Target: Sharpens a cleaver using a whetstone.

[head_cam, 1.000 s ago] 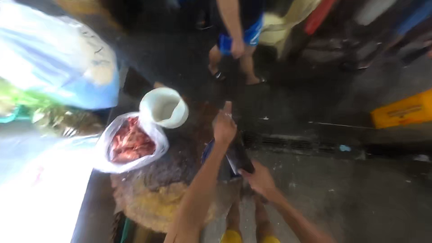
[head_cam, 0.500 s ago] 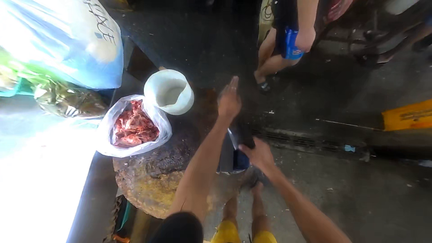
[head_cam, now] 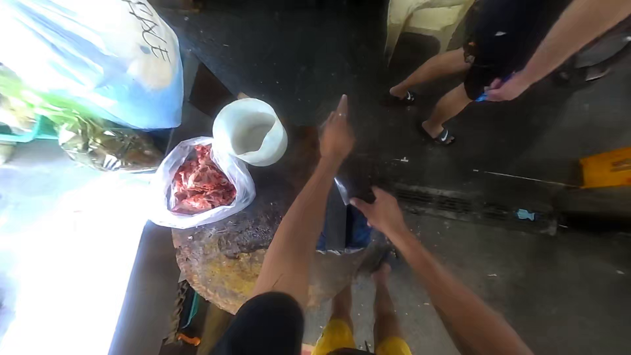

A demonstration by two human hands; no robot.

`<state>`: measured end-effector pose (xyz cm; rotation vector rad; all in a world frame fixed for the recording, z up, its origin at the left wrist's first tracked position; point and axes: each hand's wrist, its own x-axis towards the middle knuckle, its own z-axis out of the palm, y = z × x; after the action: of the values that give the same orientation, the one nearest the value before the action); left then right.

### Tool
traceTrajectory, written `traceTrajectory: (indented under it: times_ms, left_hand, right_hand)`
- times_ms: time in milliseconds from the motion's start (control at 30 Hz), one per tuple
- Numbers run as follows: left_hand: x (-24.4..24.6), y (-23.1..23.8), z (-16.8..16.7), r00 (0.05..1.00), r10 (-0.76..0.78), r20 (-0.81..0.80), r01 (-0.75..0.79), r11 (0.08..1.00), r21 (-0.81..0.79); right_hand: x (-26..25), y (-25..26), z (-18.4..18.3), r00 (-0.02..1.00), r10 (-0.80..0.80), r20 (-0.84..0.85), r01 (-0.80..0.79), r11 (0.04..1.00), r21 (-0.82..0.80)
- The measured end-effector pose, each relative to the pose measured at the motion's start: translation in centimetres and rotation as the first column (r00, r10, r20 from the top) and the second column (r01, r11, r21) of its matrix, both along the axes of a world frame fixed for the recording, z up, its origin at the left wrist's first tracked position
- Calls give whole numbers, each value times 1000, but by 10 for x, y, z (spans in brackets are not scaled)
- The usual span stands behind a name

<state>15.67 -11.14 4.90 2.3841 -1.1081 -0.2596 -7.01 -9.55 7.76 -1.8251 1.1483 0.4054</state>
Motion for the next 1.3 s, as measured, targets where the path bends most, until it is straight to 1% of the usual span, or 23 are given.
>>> traceTrajectory:
  times_ms: [67,133,167,200,233,300,367,433,500,567,633,700,733,767,800,833,900,967,1000,1067,1133,1233,1300]
  left_hand:
    - [-50,40,1,1000,-2,1,2,1000,-7]
    - [-141,113,4,995,-10,-103,16,999,51]
    - [-183,147,8,987,-12,-158,17,999,33]
    - [-209,168,13,981,-11,-191,10,1000,-8]
    - [-217,174,15,980,-16,-200,8,999,-44]
    - [-189,152,16,980,-8,-197,2,1000,-31]
    - [-111,90,7,993,-8,-122,11,1000,20]
    - [-30,27,-2,999,15,-29,-14,999,31]
    - [14,-4,-3,999,29,-13,-29,999,40]
    - [-1,6,0,1000,3,-4,-3,1000,4]
    - [-71,62,6,1000,0,-14,0,1000,-3]
    - [-157,132,5,995,-1,-99,8,998,68]
    - [-188,158,8,992,2,-124,3,999,42]
    - [-202,168,11,992,1,-126,-2,1000,-5]
    - [-200,167,12,992,-8,-125,5,1000,-19]
    - [-184,154,14,990,-7,-138,8,1000,9]
    - [-119,99,9,993,-6,-114,15,997,79]
    - [-47,41,-5,1000,18,15,-19,999,40]
    - [-22,21,-10,998,29,53,-29,1000,-2]
    - [-6,11,-15,998,17,67,-13,998,-69]
    - [-45,39,-10,995,7,98,-2,999,-55]
    - [-168,136,3,1000,8,-13,-7,999,51]
    - [-216,176,11,999,8,-53,-7,1000,26]
  right_hand:
    - [-54,43,6,999,-14,-46,16,998,53]
    - [-136,102,25,991,1,-137,20,988,153]
    - [-175,127,35,987,7,-158,26,978,205]
    - [-203,141,37,987,27,-155,11,971,239]
    - [-214,144,33,989,42,-141,-8,971,237]
    - [-190,125,22,994,34,-105,-16,986,164]
    - [-104,63,15,998,49,-49,-45,996,72]
    - [-17,7,17,999,44,-7,-43,998,36]
    - [20,-12,3,1000,24,8,-24,1000,2]
    - [-4,7,-2,1000,16,3,-16,1000,8]
    - [-71,55,7,998,33,-58,-28,997,74]
    - [-151,113,23,989,44,-141,-18,984,179]
    - [-181,133,29,990,37,-139,-6,976,217]
    - [-198,140,27,991,38,-126,-8,973,229]
    - [-200,138,21,993,31,-111,-6,975,220]
    - [-186,124,15,994,25,-107,-2,978,209]
    - [-114,66,9,998,26,-48,-21,994,110]
    - [-35,7,13,997,78,-20,-78,996,39]
    - [-11,-11,10,996,93,-10,-93,996,17]
    - [-7,-15,-3,993,114,-3,-114,993,5]
    - [-50,16,-3,995,99,0,-99,992,77]
    - [-162,99,20,994,68,-80,-45,963,264]
    - [-212,127,27,995,75,-60,-52,946,321]
